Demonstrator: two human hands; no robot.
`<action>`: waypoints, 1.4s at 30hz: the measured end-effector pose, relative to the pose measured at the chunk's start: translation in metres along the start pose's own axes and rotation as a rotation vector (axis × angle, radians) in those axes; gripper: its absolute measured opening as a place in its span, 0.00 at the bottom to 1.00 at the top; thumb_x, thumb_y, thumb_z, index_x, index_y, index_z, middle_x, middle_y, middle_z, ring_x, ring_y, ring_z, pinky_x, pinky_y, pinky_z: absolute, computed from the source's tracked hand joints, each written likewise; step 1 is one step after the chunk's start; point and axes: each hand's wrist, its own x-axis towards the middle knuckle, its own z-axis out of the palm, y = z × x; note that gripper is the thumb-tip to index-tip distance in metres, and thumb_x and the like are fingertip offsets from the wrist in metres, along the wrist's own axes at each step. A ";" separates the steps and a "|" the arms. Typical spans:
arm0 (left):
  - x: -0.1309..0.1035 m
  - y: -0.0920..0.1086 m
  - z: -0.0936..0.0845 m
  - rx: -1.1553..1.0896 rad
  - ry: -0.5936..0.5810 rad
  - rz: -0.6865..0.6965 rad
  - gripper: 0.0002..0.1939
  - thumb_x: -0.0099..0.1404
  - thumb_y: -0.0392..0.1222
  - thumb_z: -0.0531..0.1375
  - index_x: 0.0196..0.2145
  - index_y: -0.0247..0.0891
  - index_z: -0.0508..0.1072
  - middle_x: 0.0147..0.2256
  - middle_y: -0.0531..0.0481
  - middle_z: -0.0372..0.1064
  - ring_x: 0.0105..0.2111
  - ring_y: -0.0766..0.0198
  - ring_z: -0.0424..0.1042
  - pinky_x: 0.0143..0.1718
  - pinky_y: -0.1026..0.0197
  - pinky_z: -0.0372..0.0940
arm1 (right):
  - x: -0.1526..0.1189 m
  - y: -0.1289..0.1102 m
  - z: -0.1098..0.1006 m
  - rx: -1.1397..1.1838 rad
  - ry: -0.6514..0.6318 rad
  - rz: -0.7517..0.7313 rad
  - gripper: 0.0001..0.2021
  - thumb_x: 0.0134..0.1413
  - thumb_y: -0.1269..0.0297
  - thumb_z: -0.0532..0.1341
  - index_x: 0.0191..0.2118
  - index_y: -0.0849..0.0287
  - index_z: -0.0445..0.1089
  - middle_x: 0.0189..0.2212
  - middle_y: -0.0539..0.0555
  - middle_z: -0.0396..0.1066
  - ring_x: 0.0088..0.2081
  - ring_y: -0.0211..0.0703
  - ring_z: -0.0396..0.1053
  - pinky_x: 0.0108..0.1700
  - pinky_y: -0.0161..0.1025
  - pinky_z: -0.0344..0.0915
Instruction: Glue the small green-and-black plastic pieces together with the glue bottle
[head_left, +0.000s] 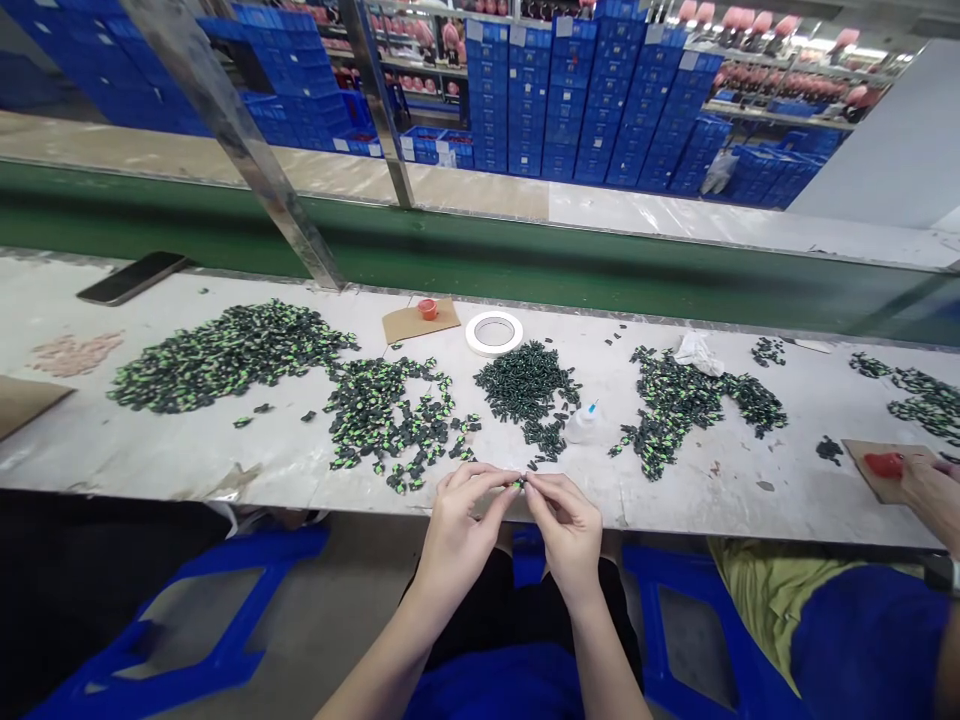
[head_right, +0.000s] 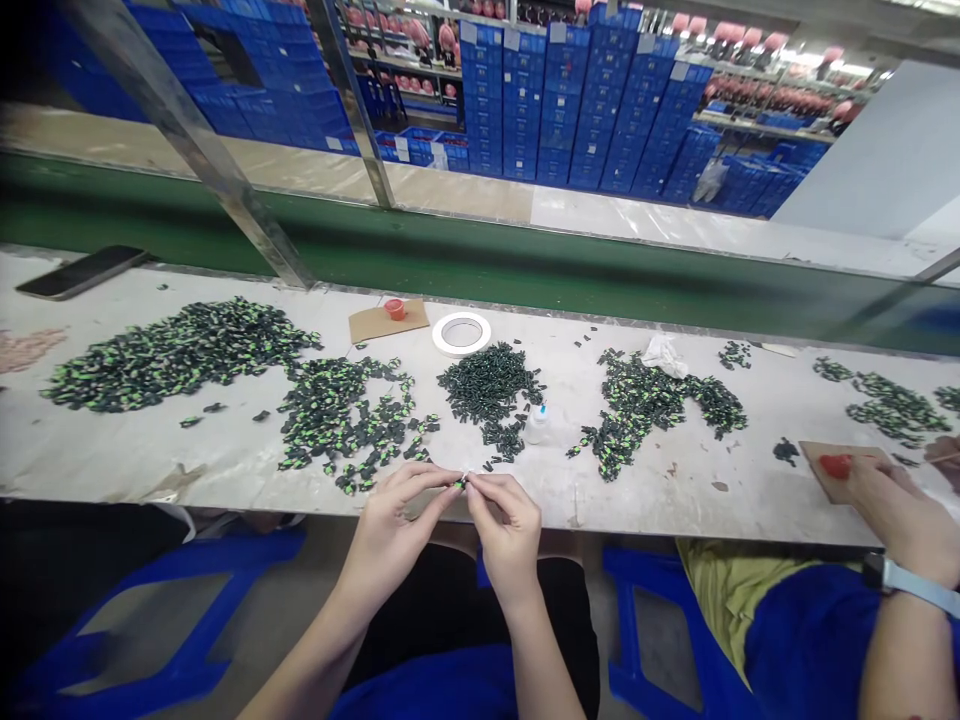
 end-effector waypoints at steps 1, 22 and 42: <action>0.000 0.000 0.001 -0.022 -0.007 -0.019 0.07 0.62 0.39 0.60 0.36 0.44 0.79 0.35 0.49 0.75 0.38 0.59 0.74 0.42 0.57 0.67 | -0.001 0.001 0.000 -0.010 0.003 -0.018 0.07 0.54 0.68 0.63 0.36 0.51 0.79 0.32 0.54 0.77 0.36 0.44 0.75 0.38 0.41 0.74; 0.009 0.018 -0.007 -0.045 -0.246 -0.045 0.06 0.59 0.36 0.60 0.33 0.43 0.77 0.34 0.49 0.74 0.39 0.58 0.72 0.43 0.54 0.64 | 0.009 -0.001 -0.027 -0.047 -0.139 0.038 0.14 0.43 0.71 0.66 0.40 0.56 0.72 0.24 0.49 0.73 0.23 0.34 0.68 0.27 0.30 0.69; 0.019 -0.043 -0.030 0.534 0.007 -0.085 0.09 0.67 0.41 0.55 0.40 0.44 0.75 0.43 0.45 0.76 0.49 0.47 0.66 0.52 0.40 0.48 | 0.047 0.015 -0.106 -0.722 0.455 -0.202 0.12 0.52 0.55 0.63 0.35 0.59 0.74 0.37 0.59 0.74 0.40 0.51 0.70 0.41 0.48 0.68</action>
